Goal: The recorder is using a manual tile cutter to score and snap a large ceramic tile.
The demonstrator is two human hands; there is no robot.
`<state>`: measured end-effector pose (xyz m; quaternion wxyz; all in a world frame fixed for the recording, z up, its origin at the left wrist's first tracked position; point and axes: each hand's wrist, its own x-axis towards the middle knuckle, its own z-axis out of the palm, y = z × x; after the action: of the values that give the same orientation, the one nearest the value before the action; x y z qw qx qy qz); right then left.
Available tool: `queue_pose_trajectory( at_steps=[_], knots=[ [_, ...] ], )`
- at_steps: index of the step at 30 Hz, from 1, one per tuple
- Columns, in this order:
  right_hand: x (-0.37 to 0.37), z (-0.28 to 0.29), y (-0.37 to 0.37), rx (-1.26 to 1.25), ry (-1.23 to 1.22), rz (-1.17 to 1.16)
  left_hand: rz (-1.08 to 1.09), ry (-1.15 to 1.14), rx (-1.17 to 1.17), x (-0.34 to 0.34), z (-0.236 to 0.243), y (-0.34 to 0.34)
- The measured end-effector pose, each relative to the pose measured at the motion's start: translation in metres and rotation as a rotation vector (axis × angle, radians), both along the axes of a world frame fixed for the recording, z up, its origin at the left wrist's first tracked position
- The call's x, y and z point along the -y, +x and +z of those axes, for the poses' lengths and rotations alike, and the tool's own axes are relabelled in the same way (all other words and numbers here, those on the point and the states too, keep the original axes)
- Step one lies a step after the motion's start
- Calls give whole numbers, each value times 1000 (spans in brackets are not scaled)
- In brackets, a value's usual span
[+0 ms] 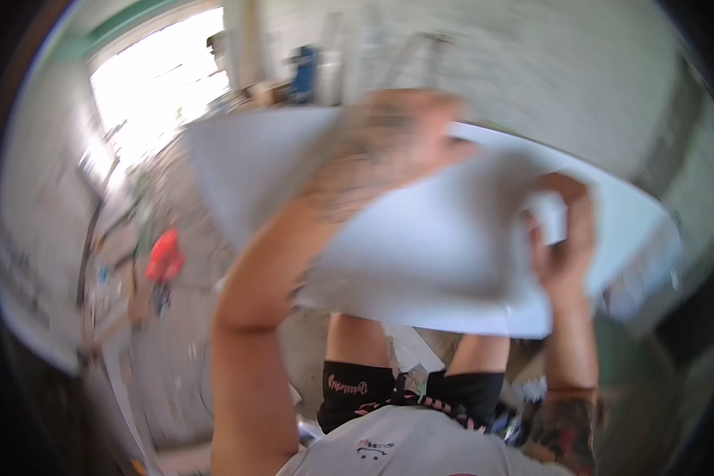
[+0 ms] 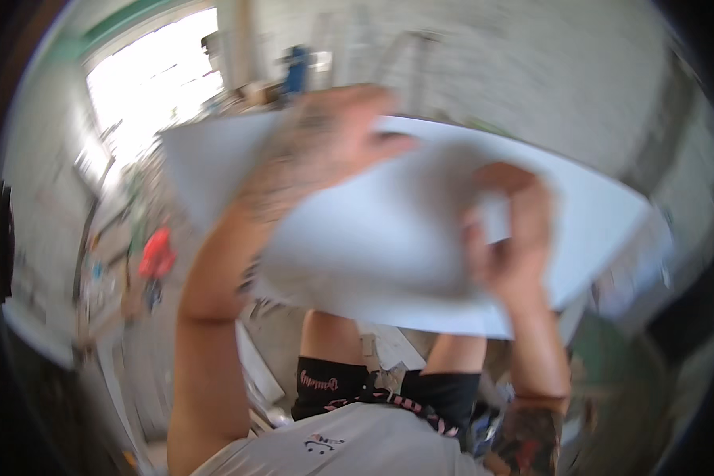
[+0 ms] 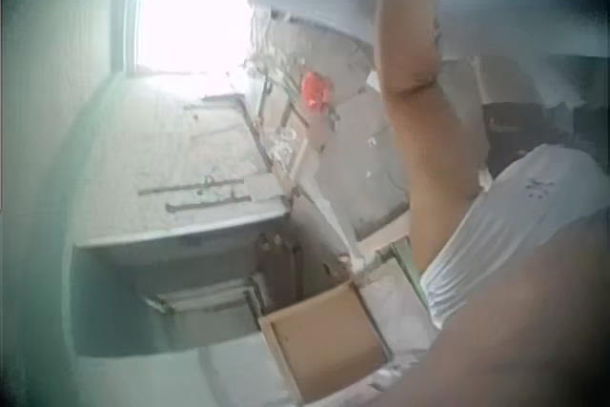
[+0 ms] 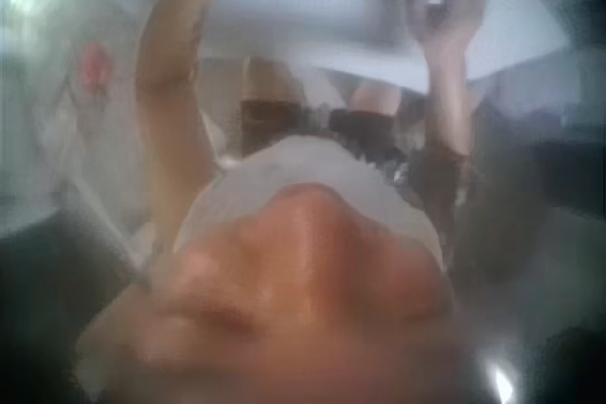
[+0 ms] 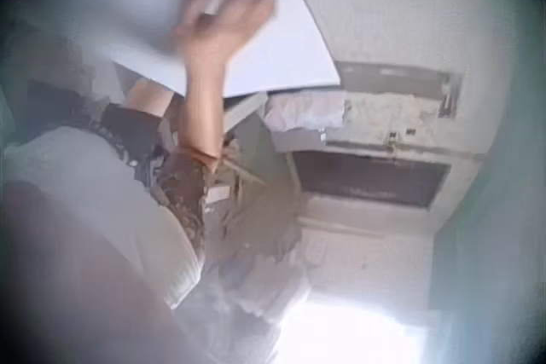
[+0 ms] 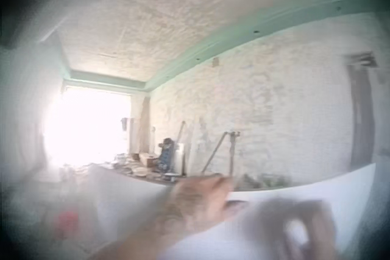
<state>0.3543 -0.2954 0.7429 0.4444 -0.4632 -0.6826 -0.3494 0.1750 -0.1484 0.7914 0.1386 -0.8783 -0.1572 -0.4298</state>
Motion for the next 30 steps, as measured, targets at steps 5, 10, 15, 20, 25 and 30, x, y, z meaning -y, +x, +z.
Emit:
queue_pose_trajectory(
  at_steps=[5, 10, 15, 20, 25, 30],
  knots=[
    [29, -200, -22, -375, -1000, 481, -17, -40, -146, 14, 18, 22],
    [38, -342, -28, -1041, -1434, 437, 111, -43, -261, 13, 20, 30],
    [14, -454, -34, -810, -1235, 453, 97, -263, -333, 22, 29, 34],
    [-5, -424, -26, -2079, -905, 840, 177, -373, -459, 36, 45, 37],
    [-30, -428, -17, -2182, -735, 1070, 49, -353, -358, 23, 38, 41],
    [-29, -416, -17, -2165, -641, 1291, -26, -461, -234, 22, 33, 56]
  ],
)
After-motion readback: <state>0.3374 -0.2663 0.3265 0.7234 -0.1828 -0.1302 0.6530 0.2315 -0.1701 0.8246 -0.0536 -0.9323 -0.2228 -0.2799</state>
